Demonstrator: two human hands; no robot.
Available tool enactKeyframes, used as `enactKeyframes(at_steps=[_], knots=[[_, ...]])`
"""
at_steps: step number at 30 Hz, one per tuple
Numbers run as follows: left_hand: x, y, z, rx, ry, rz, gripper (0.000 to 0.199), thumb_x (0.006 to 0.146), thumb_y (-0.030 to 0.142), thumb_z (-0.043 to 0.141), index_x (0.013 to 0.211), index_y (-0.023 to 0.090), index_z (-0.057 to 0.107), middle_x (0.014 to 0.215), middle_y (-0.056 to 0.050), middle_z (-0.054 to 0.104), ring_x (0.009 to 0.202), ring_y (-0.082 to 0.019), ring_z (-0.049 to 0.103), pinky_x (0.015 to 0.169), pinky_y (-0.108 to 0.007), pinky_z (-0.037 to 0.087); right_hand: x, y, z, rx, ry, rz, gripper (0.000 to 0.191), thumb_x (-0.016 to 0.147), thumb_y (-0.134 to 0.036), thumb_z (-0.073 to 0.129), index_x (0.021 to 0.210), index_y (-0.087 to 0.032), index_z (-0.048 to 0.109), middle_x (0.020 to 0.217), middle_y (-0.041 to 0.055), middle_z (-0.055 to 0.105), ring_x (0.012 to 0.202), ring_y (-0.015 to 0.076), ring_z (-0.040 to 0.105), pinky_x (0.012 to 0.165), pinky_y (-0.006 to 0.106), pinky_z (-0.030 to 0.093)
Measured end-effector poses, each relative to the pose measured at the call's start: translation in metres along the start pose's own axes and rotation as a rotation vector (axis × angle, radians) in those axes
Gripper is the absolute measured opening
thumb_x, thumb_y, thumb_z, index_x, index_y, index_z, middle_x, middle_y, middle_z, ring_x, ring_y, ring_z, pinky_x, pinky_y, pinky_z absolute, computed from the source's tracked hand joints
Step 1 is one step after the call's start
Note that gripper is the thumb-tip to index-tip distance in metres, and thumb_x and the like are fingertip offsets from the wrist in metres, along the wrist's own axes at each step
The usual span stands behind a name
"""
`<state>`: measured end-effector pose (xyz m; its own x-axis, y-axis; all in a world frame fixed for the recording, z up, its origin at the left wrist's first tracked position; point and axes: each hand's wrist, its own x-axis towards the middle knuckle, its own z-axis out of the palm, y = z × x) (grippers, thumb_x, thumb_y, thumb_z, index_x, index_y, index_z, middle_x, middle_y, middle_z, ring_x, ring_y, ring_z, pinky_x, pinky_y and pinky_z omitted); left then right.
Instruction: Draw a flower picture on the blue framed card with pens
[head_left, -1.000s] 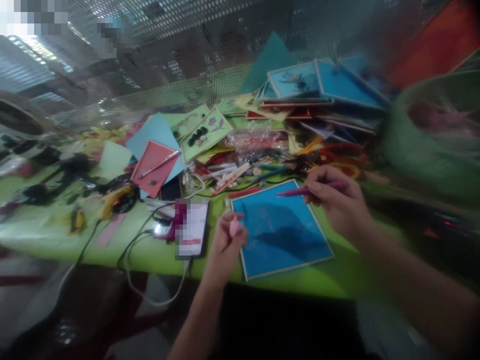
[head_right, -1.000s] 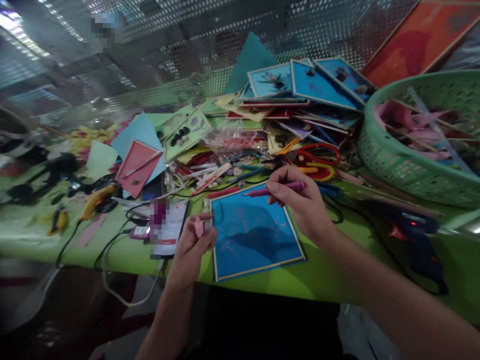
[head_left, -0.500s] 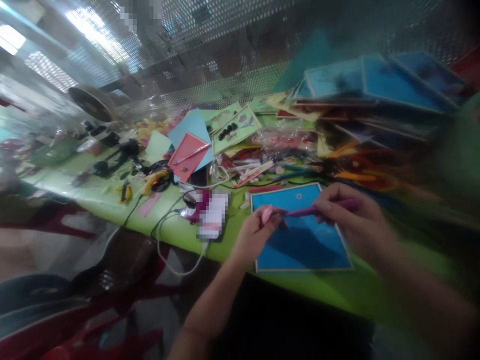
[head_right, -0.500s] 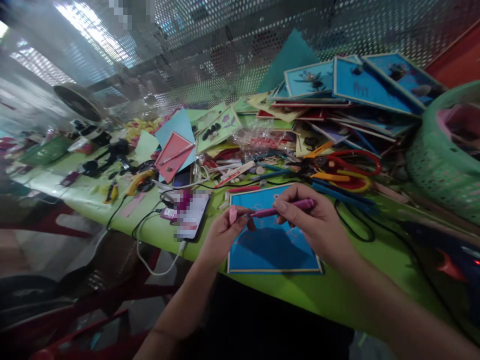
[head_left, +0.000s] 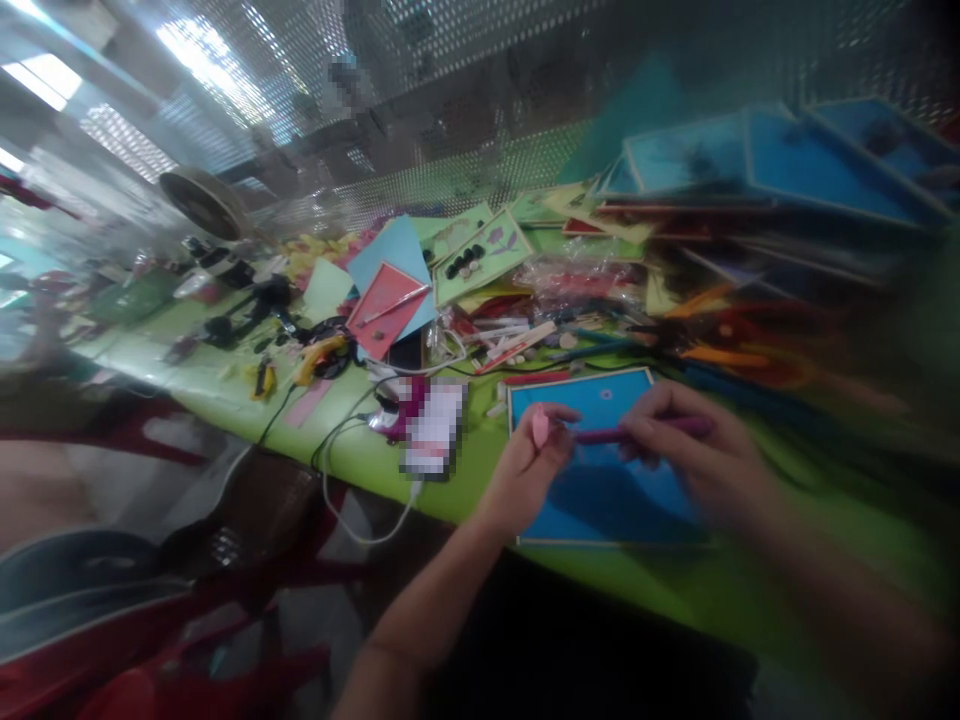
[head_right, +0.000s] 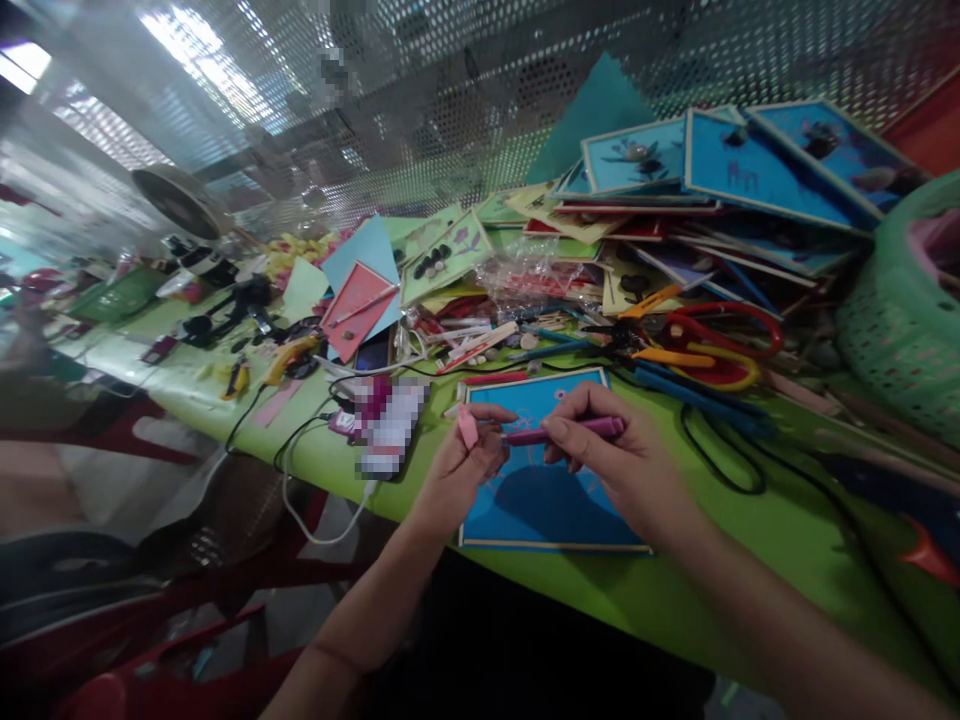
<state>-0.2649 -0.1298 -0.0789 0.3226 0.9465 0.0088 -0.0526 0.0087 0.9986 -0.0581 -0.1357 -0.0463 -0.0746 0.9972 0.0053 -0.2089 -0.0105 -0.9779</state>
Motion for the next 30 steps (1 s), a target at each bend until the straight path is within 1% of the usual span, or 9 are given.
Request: enactKeyframes(at_steps=[4,10,12,16,19,21,25,28,30], knots=[[0.000,0.004,0.001,0.047,-0.006,-0.002,0.041,0.102,0.059,0.061,0.119,0.021,0.065,0.080,0.002,0.050,0.063,-0.011,0.042,0.057,-0.025,0.035,-0.002,0.002,0.002,0.013,0.019,-0.002,0.028,0.081,-0.046,0.087,0.074,-0.023,0.071,0.065,0.0002,0.067,0.062,0.0147,0.062,0.055,0.025,0.049],[0.001,0.008,-0.003,0.134,-0.038,0.057,0.037,0.104,0.053,0.060,0.122,0.021,0.065,0.086,0.000,0.054,0.070,-0.013,0.047,0.066,-0.026,0.042,0.000,0.004,0.003,0.022,0.027,0.031,0.034,0.077,-0.053,0.088,0.072,-0.025,0.069,0.065,-0.0005,0.069,0.060,0.0159,0.063,0.056,0.027,0.049],[0.002,0.009,-0.003,0.174,-0.031,0.086,0.036,0.104,0.052,0.060,0.121,0.021,0.066,0.089,-0.001,0.057,0.072,-0.014,0.049,0.070,-0.027,0.045,0.001,0.007,0.003,0.058,0.045,0.042,0.032,0.078,-0.051,0.088,0.074,-0.026,0.069,0.064,-0.0010,0.070,0.061,0.0160,0.064,0.057,0.028,0.048],[0.006,0.010,-0.003,0.248,-0.012,0.157,0.035,0.104,0.051,0.061,0.120,0.021,0.066,0.101,-0.005,0.064,0.080,-0.016,0.056,0.077,-0.029,0.049,0.001,0.012,0.003,0.110,0.079,0.062,0.029,0.080,-0.044,0.088,0.074,-0.025,0.067,0.063,-0.0011,0.071,0.060,0.0151,0.064,0.058,0.027,0.046],[0.008,0.012,-0.003,0.268,-0.023,0.159,0.036,0.103,0.053,0.061,0.116,0.021,0.067,0.106,-0.006,0.065,0.083,-0.016,0.058,0.079,-0.029,0.050,0.001,0.015,0.004,0.129,0.086,0.064,0.027,0.082,-0.041,0.086,0.076,-0.023,0.067,0.063,-0.0005,0.071,0.060,0.0144,0.065,0.058,0.026,0.047],[0.010,0.013,-0.002,0.247,-0.034,0.136,0.038,0.102,0.056,0.062,0.114,0.020,0.066,0.103,-0.006,0.064,0.082,-0.016,0.058,0.078,-0.029,0.051,0.001,0.015,0.003,0.128,0.094,0.067,0.026,0.084,-0.040,0.085,0.077,-0.023,0.067,0.064,-0.0010,0.071,0.060,0.0138,0.065,0.059,0.025,0.048],[0.017,0.013,0.002,0.162,-0.093,0.070,0.040,0.100,0.058,0.064,0.111,0.021,0.066,0.085,-0.001,0.059,0.072,-0.014,0.054,0.069,-0.028,0.050,0.003,0.008,-0.003,0.102,0.114,0.050,0.030,0.082,-0.041,0.088,0.077,-0.022,0.065,0.065,-0.0022,0.068,0.060,0.0130,0.066,0.058,0.025,0.047],[0.029,0.017,0.006,0.117,-0.179,0.073,0.036,0.100,0.054,0.066,0.111,0.020,0.067,0.078,0.001,0.055,0.070,-0.013,0.054,0.068,-0.027,0.049,0.005,-0.004,-0.009,0.066,0.138,-0.021,0.034,0.079,-0.046,0.090,0.076,-0.021,0.066,0.065,-0.0019,0.067,0.058,0.0122,0.064,0.055,0.025,0.044],[0.037,0.022,0.007,0.158,-0.180,0.100,0.030,0.101,0.049,0.067,0.110,0.020,0.067,0.076,0.003,0.053,0.070,-0.013,0.054,0.068,-0.026,0.048,0.007,-0.011,-0.011,0.063,0.151,-0.060,0.034,0.077,-0.047,0.091,0.077,-0.021,0.070,0.066,-0.0015,0.067,0.059,0.0120,0.063,0.054,0.025,0.044]])
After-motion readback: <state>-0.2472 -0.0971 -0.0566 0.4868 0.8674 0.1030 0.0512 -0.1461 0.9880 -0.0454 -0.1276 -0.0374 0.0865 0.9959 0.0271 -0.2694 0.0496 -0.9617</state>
